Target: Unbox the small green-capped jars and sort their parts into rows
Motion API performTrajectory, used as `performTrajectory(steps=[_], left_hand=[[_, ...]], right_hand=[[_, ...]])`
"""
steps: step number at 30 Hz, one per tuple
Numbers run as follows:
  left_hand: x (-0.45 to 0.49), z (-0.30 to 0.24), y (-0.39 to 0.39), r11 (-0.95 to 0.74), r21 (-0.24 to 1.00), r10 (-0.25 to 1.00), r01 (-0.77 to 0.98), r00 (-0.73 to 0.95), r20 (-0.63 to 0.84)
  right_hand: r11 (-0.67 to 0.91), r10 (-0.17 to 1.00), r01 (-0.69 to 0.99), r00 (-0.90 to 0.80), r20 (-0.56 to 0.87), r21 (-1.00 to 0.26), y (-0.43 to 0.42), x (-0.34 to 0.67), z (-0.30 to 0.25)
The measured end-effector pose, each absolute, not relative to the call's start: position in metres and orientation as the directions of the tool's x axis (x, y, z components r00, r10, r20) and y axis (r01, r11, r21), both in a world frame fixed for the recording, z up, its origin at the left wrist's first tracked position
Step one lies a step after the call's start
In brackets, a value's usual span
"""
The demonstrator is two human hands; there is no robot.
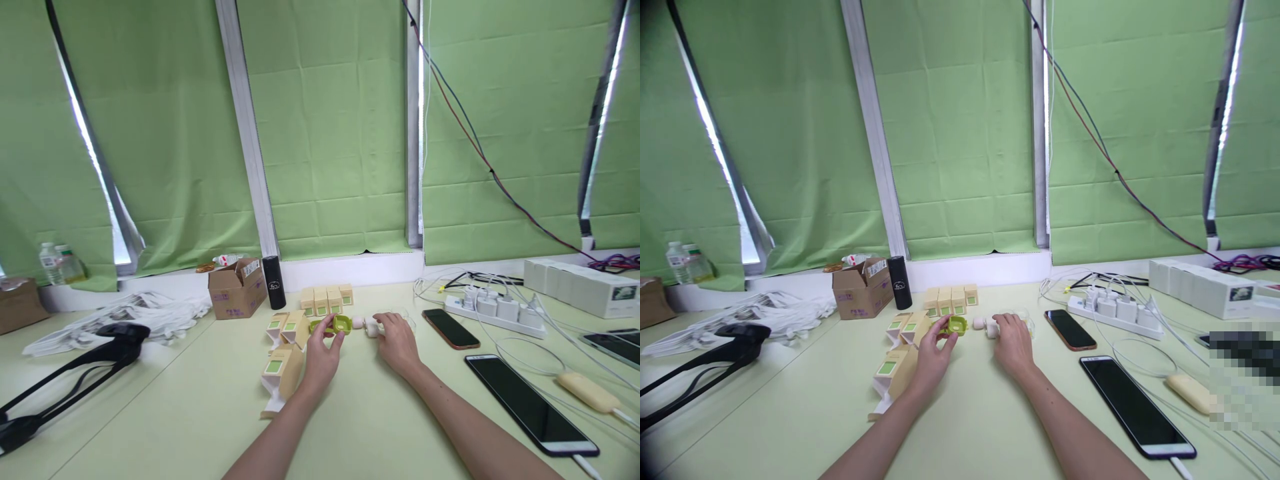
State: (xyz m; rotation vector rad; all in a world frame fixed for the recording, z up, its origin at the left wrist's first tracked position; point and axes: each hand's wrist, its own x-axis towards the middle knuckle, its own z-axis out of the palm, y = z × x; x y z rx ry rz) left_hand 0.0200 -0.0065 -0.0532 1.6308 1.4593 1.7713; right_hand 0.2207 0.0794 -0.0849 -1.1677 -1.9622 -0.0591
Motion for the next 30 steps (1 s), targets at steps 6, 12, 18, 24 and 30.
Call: performTrajectory(steps=[6,12,18,24,30], left_hand=[[0.021,-0.049,-0.011,-0.475,0.801,0.781,0.363,-0.246,0.575],[0.024,-0.045,-0.014,-0.511,0.785,0.767,0.351,-0.226,0.600],[0.028,-0.042,-0.016,-0.516,0.820,0.801,0.249,-0.198,0.564],[0.030,-0.041,-0.018,-0.520,0.827,0.816,0.216,-0.161,0.555],[0.031,-0.041,-0.019,-0.524,0.824,0.827,0.215,-0.103,0.553]], right_hand=[[0.579,0.714,0.684,-0.162,0.681,-0.444,0.074,0.222,-0.077],[0.729,0.670,0.402,-0.253,0.698,-0.554,0.053,0.209,-0.067],[0.666,0.740,0.133,-0.242,0.627,-0.734,0.033,0.188,-0.066],[0.601,0.771,-0.044,-0.234,0.593,-0.798,0.030,0.185,-0.060],[0.541,0.772,-0.185,-0.277,0.572,-0.820,0.035,0.186,-0.058]])
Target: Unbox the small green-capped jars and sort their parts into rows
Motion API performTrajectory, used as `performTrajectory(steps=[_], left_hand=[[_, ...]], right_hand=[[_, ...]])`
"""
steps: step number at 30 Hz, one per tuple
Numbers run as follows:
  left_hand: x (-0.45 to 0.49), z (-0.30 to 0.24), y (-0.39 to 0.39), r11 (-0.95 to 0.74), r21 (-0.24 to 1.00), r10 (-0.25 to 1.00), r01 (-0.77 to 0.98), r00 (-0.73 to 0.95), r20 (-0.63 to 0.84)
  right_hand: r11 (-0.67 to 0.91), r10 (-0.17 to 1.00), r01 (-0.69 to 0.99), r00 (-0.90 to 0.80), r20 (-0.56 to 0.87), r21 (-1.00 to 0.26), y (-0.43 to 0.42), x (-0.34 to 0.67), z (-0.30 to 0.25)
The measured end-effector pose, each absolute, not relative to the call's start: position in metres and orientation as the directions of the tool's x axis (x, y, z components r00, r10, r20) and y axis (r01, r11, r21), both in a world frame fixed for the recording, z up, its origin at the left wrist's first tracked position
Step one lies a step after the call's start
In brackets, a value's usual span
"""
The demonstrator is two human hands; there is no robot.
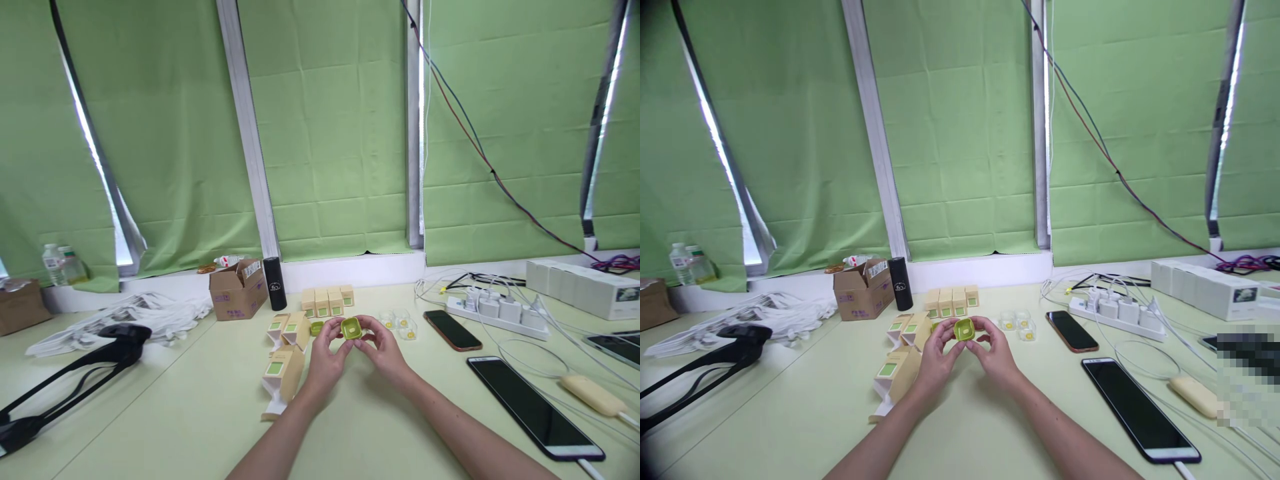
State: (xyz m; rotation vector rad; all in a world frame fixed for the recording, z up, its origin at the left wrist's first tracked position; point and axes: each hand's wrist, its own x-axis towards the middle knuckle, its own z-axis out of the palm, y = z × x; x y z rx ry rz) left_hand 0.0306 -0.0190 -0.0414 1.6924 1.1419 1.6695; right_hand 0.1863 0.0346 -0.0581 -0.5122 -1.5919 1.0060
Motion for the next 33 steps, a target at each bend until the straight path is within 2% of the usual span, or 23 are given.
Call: performTrajectory(steps=[6,12,16,22,33], left_hand=[[0.0309,-0.0412,-0.0250,-0.497,0.796,0.835,0.345,-0.062,0.547],[0.0316,-0.0435,-0.0253,-0.493,0.766,0.847,0.413,0.026,0.531],[0.0301,-0.0449,-0.0237,-0.459,0.747,0.846,0.482,-0.020,0.533],[0.0286,-0.0403,-0.0247,-0.474,0.687,0.768,0.552,-0.122,0.628],[0.0284,-0.0404,-0.0255,-0.527,0.573,0.714,0.628,-0.038,0.699]], right_hand=[[0.535,0.774,-0.241,-0.245,0.584,-0.810,0.0348,0.1875,-0.0574],[0.567,0.767,-0.198,-0.228,0.600,-0.800,0.0330,0.1887,-0.0579],[0.562,0.767,-0.200,-0.237,0.596,-0.803,0.0326,0.1867,-0.0594],[0.564,0.761,-0.194,-0.255,0.596,-0.803,0.0305,0.1867,-0.0589],[0.520,0.762,-0.227,-0.312,0.567,-0.823,0.0347,0.1868,-0.0650]])
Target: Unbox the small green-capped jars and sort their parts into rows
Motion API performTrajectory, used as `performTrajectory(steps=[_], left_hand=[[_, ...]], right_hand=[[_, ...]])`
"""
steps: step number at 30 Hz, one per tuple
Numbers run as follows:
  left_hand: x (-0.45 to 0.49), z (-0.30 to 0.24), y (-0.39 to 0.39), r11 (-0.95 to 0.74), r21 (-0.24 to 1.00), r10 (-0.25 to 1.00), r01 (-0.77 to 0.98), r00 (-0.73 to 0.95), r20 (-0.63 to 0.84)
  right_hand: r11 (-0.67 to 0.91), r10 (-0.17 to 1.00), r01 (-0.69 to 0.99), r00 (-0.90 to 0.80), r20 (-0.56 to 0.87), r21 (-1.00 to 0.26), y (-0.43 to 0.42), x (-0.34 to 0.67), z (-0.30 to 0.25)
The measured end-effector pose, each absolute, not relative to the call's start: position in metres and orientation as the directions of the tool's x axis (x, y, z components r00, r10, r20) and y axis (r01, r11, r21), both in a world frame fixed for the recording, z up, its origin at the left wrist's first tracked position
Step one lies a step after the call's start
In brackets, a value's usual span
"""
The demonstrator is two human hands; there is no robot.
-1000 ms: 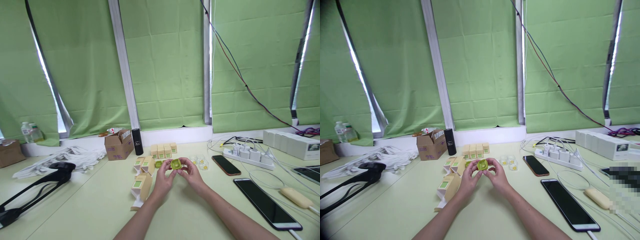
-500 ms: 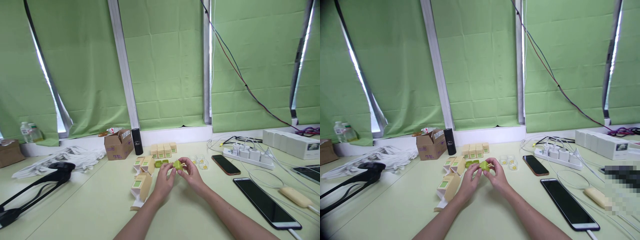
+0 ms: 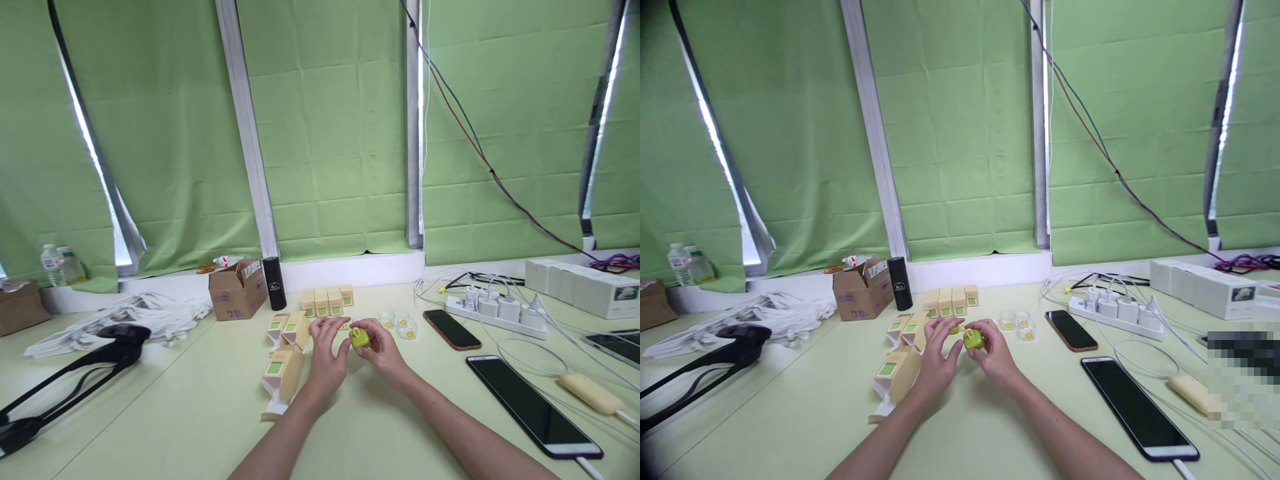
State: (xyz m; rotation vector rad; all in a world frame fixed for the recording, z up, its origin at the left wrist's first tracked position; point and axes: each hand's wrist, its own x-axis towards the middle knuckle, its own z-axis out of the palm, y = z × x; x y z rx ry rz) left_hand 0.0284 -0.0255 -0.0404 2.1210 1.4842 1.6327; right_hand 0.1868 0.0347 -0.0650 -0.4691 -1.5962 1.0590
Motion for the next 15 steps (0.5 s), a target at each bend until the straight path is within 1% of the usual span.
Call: performTrajectory(steps=[3,5,10,15], left_hand=[[0.0286,-0.0398,-0.0253,-0.555,0.522,0.698,0.648,0.021,0.716],[0.0290,-0.0390,-0.0250,-0.561,0.510,0.691,0.652,0.029,0.723],[0.0288,-0.0384,-0.0236,-0.536,0.554,0.700,0.637,-0.032,0.714],[0.0282,-0.0399,-0.0216,-0.517,0.602,0.699,0.608,-0.107,0.707]], right_hand=[[0.479,0.771,-0.252,-0.337,0.540,-0.841,0.0353,0.1870,-0.0647],[0.446,0.784,-0.274,-0.339,0.520,-0.852,0.0358,0.1872,-0.0645],[0.430,0.802,-0.287,-0.315,0.508,-0.856,0.0356,0.1889,-0.0624],[0.430,0.798,-0.278,-0.327,0.506,-0.859,0.0329,0.1901,-0.0583]])
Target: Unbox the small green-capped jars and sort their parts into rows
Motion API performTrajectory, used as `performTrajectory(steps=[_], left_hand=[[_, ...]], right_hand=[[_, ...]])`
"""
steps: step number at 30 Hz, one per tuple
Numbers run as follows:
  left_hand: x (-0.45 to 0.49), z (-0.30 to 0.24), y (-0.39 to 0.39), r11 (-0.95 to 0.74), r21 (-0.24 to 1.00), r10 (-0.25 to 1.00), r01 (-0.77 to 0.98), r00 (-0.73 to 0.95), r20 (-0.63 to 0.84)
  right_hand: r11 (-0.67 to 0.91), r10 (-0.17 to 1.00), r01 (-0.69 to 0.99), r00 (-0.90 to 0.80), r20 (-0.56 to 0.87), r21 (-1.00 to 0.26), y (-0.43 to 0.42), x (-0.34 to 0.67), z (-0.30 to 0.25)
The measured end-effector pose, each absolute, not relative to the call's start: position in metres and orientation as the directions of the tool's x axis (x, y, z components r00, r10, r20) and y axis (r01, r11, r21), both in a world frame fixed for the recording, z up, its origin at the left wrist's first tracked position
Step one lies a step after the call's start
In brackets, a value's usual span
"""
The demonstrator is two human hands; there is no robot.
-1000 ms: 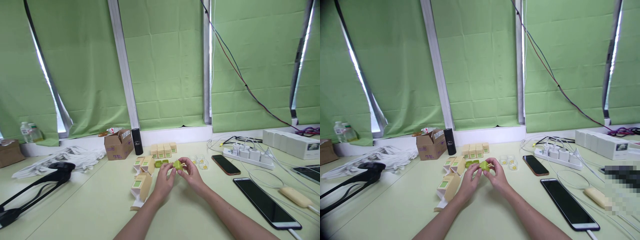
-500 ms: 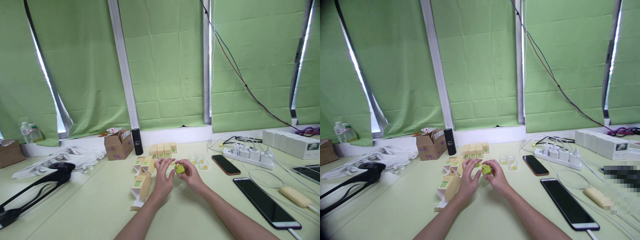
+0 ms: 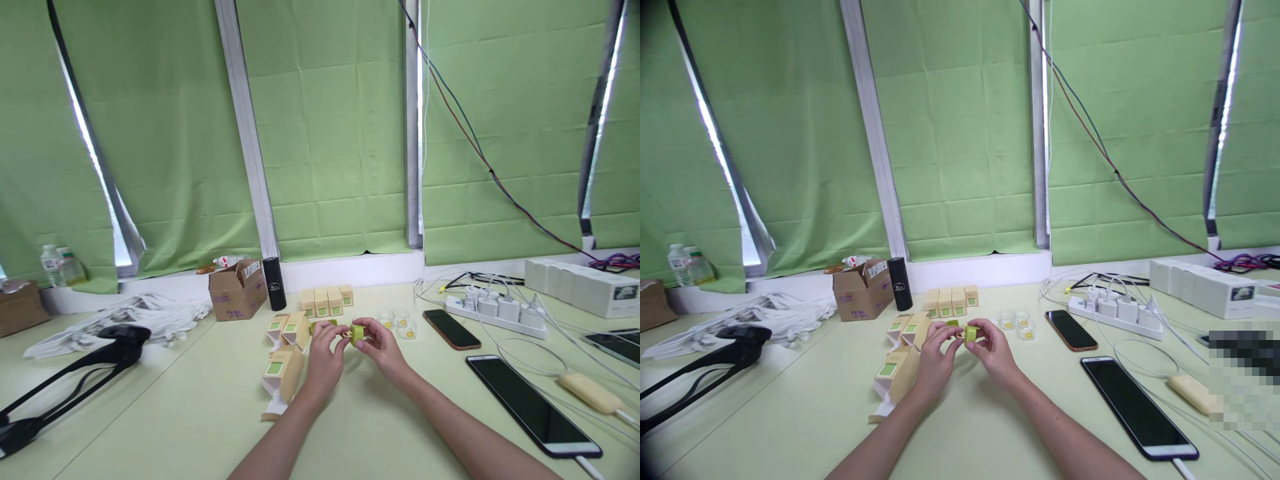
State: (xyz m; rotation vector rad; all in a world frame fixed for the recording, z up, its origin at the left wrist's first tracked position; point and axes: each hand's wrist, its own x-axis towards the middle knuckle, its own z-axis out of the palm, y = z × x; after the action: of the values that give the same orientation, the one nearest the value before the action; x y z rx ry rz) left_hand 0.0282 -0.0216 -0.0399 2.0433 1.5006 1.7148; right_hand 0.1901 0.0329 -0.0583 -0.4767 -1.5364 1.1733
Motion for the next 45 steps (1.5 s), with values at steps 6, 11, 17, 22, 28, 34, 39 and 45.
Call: performTrajectory(steps=[6,11,17,22,28,34,39,45], left_hand=[[0.028,-0.042,-0.020,-0.529,0.646,0.690,0.550,-0.163,0.705],[0.029,-0.043,-0.021,-0.520,0.675,0.696,0.524,-0.198,0.690],[0.030,-0.042,-0.021,-0.501,0.702,0.717,0.506,-0.210,0.664],[0.029,-0.044,-0.019,-0.494,0.708,0.732,0.505,-0.198,0.652],[0.029,-0.044,-0.020,-0.496,0.704,0.733,0.508,-0.190,0.654],[0.026,-0.037,-0.028,-0.533,0.635,0.706,0.560,-0.121,0.698],[0.028,-0.036,-0.027,-0.514,0.658,0.764,0.550,-0.055,0.643],[0.028,-0.040,-0.022,-0.480,0.687,0.796,0.546,-0.058,0.602]], right_hand=[[0.433,0.795,-0.277,-0.331,0.508,-0.858,0.034,0.189,-0.060],[0.413,0.803,-0.284,-0.334,0.493,-0.865,0.036,0.188,-0.063],[0.404,0.803,-0.266,-0.355,0.479,-0.875,0.034,0.187,-0.061],[0.392,0.813,-0.241,-0.361,0.457,-0.888,0.034,0.187,-0.061],[0.454,0.791,-0.226,-0.343,0.507,-0.862,0.030,0.186,-0.055],[0.582,0.788,-0.027,-0.227,0.572,-0.812,0.026,0.187,-0.052],[0.765,0.643,0.176,-0.281,0.713,-0.620,0.024,0.192,-0.054],[0.873,0.487,0.234,-0.353,0.799,-0.428,0.028,0.196,-0.056]])
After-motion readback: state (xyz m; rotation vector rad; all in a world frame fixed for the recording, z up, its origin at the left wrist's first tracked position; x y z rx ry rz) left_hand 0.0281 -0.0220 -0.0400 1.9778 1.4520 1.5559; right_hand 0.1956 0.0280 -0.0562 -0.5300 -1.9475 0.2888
